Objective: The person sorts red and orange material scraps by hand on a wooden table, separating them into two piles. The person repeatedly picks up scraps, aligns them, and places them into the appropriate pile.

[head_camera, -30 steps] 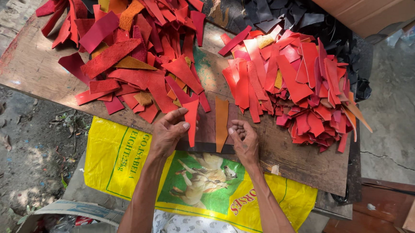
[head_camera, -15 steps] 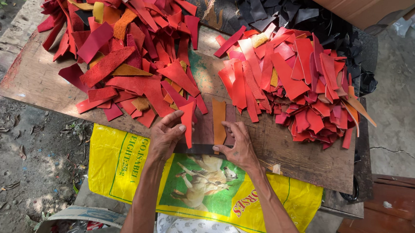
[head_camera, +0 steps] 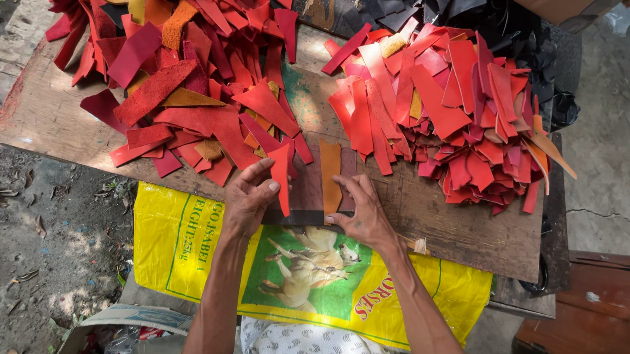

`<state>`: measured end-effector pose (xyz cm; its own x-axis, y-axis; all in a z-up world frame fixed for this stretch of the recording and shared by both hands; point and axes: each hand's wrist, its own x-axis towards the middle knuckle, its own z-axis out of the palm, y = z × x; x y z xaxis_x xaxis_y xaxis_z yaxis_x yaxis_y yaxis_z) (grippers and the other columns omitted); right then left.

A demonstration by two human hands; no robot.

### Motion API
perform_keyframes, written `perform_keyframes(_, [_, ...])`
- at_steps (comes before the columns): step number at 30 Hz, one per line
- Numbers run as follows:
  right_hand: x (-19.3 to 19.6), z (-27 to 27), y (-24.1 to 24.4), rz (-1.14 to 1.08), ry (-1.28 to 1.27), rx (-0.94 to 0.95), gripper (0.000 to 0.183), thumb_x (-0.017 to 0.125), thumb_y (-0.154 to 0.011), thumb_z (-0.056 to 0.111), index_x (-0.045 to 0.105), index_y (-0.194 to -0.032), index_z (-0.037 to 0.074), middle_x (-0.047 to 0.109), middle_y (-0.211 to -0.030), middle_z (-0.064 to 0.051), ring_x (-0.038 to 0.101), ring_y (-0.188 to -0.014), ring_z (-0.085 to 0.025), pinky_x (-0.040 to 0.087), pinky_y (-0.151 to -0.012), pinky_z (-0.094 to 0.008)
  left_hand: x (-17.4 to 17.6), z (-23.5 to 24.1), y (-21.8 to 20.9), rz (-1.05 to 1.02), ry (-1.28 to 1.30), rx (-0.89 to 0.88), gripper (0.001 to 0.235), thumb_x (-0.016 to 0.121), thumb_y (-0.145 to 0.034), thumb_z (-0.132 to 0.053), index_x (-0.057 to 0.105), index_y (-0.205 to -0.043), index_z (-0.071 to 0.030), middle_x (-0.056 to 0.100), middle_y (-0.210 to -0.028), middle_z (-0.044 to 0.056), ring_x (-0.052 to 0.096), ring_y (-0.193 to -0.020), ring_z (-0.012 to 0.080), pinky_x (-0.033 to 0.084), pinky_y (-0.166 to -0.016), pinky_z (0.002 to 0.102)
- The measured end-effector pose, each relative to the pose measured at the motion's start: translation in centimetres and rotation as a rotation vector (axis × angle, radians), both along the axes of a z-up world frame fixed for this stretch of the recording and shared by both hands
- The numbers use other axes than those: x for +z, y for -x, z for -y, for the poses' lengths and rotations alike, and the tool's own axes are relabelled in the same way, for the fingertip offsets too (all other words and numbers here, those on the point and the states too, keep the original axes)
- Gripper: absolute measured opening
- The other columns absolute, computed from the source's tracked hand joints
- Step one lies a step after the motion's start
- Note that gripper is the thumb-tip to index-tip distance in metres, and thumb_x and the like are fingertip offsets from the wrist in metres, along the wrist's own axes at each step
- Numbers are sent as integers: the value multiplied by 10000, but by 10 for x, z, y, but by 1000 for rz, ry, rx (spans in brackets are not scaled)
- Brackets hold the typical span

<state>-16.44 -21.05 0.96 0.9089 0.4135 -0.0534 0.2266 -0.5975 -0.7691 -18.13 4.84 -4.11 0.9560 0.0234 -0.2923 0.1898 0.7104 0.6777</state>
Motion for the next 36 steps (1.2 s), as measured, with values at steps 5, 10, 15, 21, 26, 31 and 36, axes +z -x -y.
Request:
perform_keyframes(5, [7, -2, -1, 16, 19, 18, 864, 934, -627, 183, 535, -1382, 58, 489, -1153, -125, 522, -1135, -308, 437, -1013, -413, -1, 4, -3, 144, -118, -12, 750, 736, -836, 82, 365, -1488, 96, 592, -1348, 216, 701, -1091, 261, 572, -969, 376])
perform_keyframes(10, [-1, 1, -2, -5, -23, -7, 686, 875, -710, 148, 602, -1332, 53, 517, -1106, -109, 554, -1102, -291, 455, -1003, -392, 2, 6, -3, 101, -39, -5, 787, 731, -838, 43, 314, -1503, 98, 565, -1400, 218, 709, -1076, 259, 605, -956, 399])
perform_keyframes(15, [-15, -5, -16, 198, 100, 26, 391, 786, -824, 80, 618, -1176, 52, 536, -1321, -171, 560, -1206, -342, 470, -1043, -419, 11, 4, -4, 60, -54, -17, 771, 729, -838, 28, 327, -1493, 91, 573, -1390, 216, 713, -1062, 273, 613, -939, 397])
perform_keyframes(21, [-16, -4, -45, 116, 147, 151, 568, 807, -771, 64, 526, -1260, -4, 421, -1581, -184, 459, -1390, -370, 381, -1163, -451, 11, 5, -5, 47, -63, -15, 751, 726, -850, 27, 340, -1491, 93, 581, -1373, 210, 702, -1082, 262, 611, -941, 388])
perform_keyframes(26, [-11, -4, -63, 64, 10, 179, 745, 878, -655, 84, 531, -1309, 1, 368, -1588, -198, 351, -1483, -374, 340, -1195, -444, 10, 5, -6, 54, -75, -18, 748, 728, -843, 45, 353, -1488, 94, 599, -1344, 209, 701, -1108, 277, 601, -953, 379])
perform_keyframes(31, [-11, 1, -71, -57, -15, 185, 748, 899, -644, 142, 550, -1296, 27, 378, -1616, -145, 395, -1477, -327, 374, -1185, -418, 11, 5, -4, 69, -30, -15, 737, 731, -854, 54, 360, -1490, 94, 599, -1311, 193, 698, -1110, 287, 600, -961, 380])
perform_keyframes(36, [-8, 0, -67, -5, 5, 208, 756, 901, -648, 135, 559, -1312, 19, 375, -1609, -150, 379, -1480, -330, 368, -1180, -431, -1, 3, -3, 28, -26, -15, 712, 698, -842, 70, 358, -1467, 87, 629, -1312, 180, 709, -1082, 265, 598, -935, 350])
